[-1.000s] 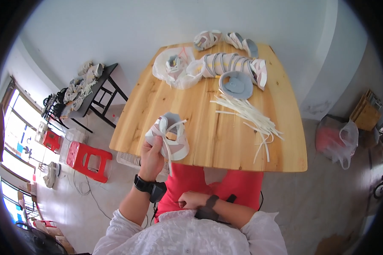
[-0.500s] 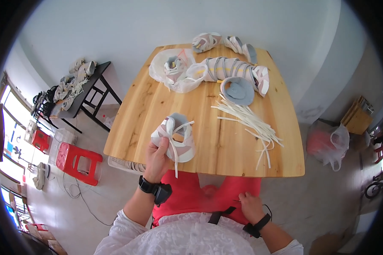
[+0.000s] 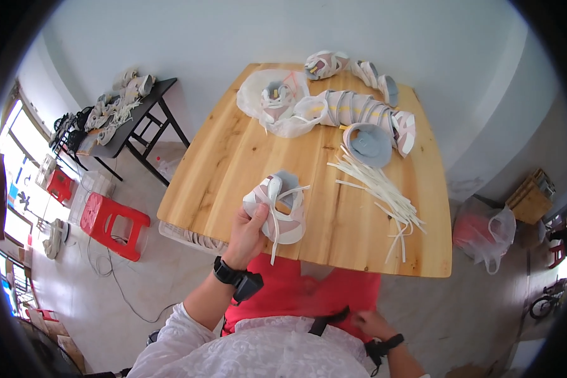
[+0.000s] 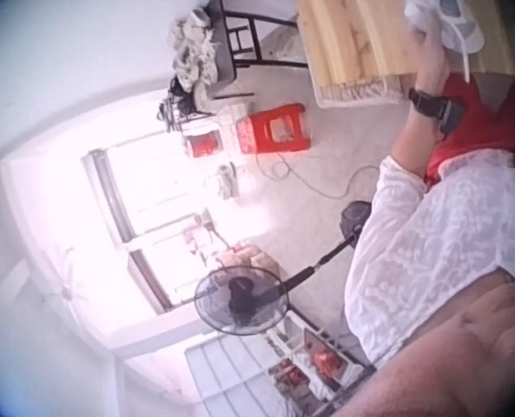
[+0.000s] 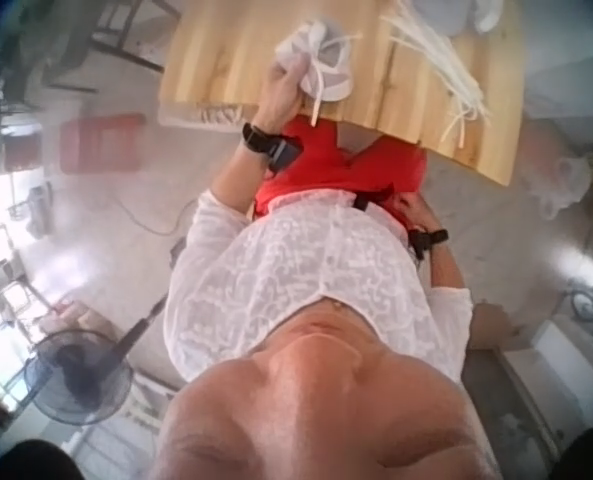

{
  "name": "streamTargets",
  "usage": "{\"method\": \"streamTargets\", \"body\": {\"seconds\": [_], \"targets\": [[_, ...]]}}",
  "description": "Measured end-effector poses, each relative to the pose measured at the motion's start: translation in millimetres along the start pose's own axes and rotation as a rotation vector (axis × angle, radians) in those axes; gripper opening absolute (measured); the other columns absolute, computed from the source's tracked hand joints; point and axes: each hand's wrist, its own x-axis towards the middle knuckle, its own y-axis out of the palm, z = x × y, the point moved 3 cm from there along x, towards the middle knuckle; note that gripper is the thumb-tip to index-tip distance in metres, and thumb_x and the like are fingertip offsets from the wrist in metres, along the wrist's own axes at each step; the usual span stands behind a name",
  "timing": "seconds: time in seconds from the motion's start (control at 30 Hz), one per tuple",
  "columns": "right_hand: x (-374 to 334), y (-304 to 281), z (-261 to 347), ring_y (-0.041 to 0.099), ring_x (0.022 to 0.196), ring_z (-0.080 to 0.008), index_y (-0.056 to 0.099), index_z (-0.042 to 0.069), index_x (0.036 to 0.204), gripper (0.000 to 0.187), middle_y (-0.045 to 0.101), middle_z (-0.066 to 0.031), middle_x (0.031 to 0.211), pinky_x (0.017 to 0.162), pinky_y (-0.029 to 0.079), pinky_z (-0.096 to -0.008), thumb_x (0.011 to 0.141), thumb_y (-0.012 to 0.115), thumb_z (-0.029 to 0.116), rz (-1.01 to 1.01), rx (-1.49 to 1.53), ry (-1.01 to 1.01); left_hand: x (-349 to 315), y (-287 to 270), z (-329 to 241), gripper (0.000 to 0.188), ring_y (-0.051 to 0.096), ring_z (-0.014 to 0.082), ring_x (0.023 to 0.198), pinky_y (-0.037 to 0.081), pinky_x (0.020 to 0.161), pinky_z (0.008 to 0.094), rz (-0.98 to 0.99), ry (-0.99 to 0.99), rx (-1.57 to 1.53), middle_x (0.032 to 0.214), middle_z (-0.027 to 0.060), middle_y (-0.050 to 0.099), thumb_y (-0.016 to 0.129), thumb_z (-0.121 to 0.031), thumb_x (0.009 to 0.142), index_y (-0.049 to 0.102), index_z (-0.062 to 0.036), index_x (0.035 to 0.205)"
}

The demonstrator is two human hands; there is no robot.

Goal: The recorder is seen assembling shoe uppers by threading white straps through the pre-cut holes using a small hook tool.

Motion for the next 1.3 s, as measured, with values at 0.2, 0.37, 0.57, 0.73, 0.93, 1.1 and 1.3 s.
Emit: {"method": "streamTargets", "body": {"seconds": [0.2, 0.37, 0.57, 0.73, 0.93, 1.1, 1.3], "targets": [[-17.4, -17.5, 33.4, 0.052, 0.071, -0.0076, 0.059, 0.005, 0.085, 0.016, 0.057, 0.0014, 0.073, 0.065, 0.044, -0.0245, 0.089, 0.061, 0.02, 0.181, 0.232, 0.162, -2.3, 1.5, 3.6, 0.024, 0.056, 0.0107, 0.099, 0.047, 0.086, 0.0286, -0.032, -0.01, -0.015, 0.11, 0.0053, 0.061, 0.056, -0.013, 0.094, 0.057, -0.0007, 0.114], [8.1, -74.1, 119.9, 0.05, 0.062, -0.0084, 0.061, 0.003, 0.084, 0.014, 0.058, -0.0008, 0.068, 0.059, 0.042, -0.0247, 0.086, 0.064, 0.016, -0.157, 0.536, 0.067, -10.4, 9.1, 4.1, 0.022, 0.059, 0.0102, 0.088, 0.049, 0.079, 0.0269, -0.06, -0.046, 0.046, 0.101, 0.0036, 0.064, 0.057, -0.013, 0.093, 0.059, -0.0004, 0.111], [58.7, -136.1, 240.0, 0.055, 0.058, -0.0177, 0.061, 0.003, 0.084, 0.013, 0.056, -0.0077, 0.069, 0.054, 0.042, -0.0267, 0.077, 0.069, 0.01, -0.688, 0.044, -0.356, -19.5, 24.4, 6.2, 0.023, 0.058, 0.0083, 0.087, 0.048, 0.076, 0.0252, -0.051, -0.01, 0.376, 0.098, 0.003, 0.065, 0.059, -0.014, 0.092, 0.06, 0.0001, 0.11], [113.3, -130.5, 249.5, 0.057, 0.058, -0.0189, 0.06, 0.001, 0.082, 0.013, 0.054, -0.0081, 0.066, 0.052, 0.043, -0.0324, 0.077, 0.069, 0.009, -0.678, 0.032, -0.46, -18.4, 28.4, 3.5, 0.024, 0.059, 0.0085, 0.089, 0.049, 0.076, 0.0262, -0.04, -0.047, 0.456, 0.1, 0.0038, 0.065, 0.061, -0.013, 0.091, 0.059, 0.0008, 0.11], [140.7, -151.6, 239.4, 0.06, 0.065, -0.0129, 0.061, -0.001, 0.086, 0.015, 0.061, -0.0073, 0.068, 0.057, 0.045, -0.0302, 0.083, 0.066, 0.013, -0.144, 0.356, -0.134, -15.4, 20.2, -4.9, 0.024, 0.059, 0.0089, 0.089, 0.049, 0.077, 0.0267, 0.006, -0.142, 0.455, 0.099, 0.0039, 0.066, 0.062, -0.011, 0.089, 0.061, 0.0015, 0.11], [148.2, -149.5, 227.3, 0.058, 0.065, -0.0098, 0.061, -0.002, 0.085, 0.014, 0.063, -0.0066, 0.068, 0.06, 0.046, -0.0272, 0.084, 0.064, 0.012, -0.298, 0.442, -0.313, -1.6, 20.5, -7.4, 0.023, 0.06, 0.0091, 0.089, 0.049, 0.078, 0.027, 0.023, -0.168, 0.446, 0.099, 0.0045, 0.066, 0.063, -0.012, 0.089, 0.062, 0.0022, 0.108], [144.1, -152.4, 221.7, 0.054, 0.055, -0.0139, 0.063, 0.0, 0.085, 0.016, 0.062, -0.0081, 0.067, 0.052, 0.042, -0.0278, 0.082, 0.066, 0.015, -0.385, 0.36, -0.25, 3.9, 19.8, -7.0, 0.024, 0.06, 0.0095, 0.089, 0.049, 0.078, 0.0266, 0.008, -0.211, 0.376, 0.1, 0.0051, 0.066, 0.063, -0.012, 0.089, 0.062, 0.0023, 0.108]]}}
